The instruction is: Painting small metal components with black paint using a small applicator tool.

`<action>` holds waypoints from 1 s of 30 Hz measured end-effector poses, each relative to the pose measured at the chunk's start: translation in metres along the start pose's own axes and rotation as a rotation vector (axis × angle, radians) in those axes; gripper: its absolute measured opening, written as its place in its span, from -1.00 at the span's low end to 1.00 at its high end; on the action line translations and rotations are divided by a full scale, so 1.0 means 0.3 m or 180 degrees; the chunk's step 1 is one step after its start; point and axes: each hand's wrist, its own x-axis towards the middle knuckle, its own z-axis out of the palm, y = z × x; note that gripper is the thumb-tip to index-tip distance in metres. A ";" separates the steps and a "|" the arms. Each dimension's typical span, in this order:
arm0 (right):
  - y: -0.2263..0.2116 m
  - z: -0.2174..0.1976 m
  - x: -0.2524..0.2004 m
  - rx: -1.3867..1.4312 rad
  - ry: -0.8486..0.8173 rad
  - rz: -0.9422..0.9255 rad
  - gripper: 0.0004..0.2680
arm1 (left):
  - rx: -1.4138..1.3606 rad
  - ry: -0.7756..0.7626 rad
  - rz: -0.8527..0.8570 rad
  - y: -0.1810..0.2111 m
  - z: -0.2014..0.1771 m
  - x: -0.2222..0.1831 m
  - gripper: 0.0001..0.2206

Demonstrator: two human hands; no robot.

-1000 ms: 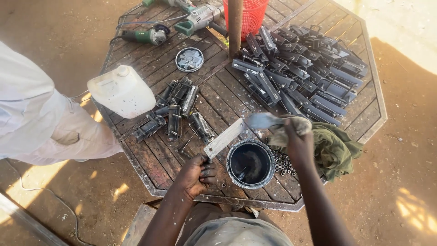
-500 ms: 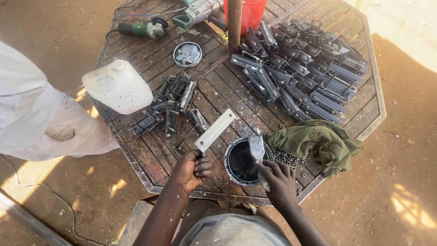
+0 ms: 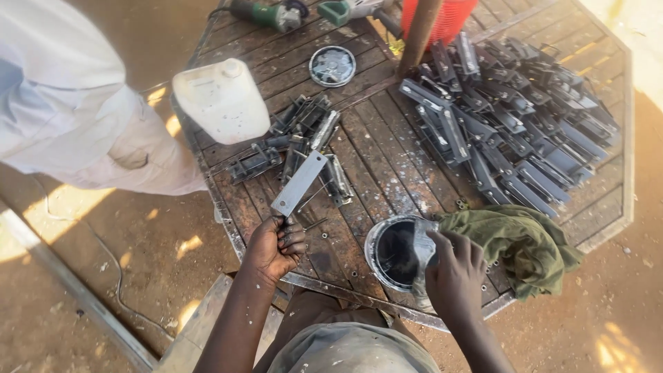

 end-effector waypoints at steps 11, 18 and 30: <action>-0.431 0.710 0.364 0.0507 -0.1970 -0.0112 -0.82 | -0.0364 0.0281 0.0397 0.070 -0.001 -0.090 -0.89; -0.588 0.831 0.366 0.0018 -0.2781 0.0178 -0.70 | -0.0435 0.0445 0.0545 0.065 -0.145 -0.026 -0.89; -0.559 0.624 0.443 0.1685 -0.3085 0.1170 -0.83 | -0.0458 0.0401 0.0470 0.086 -0.146 0.005 -0.83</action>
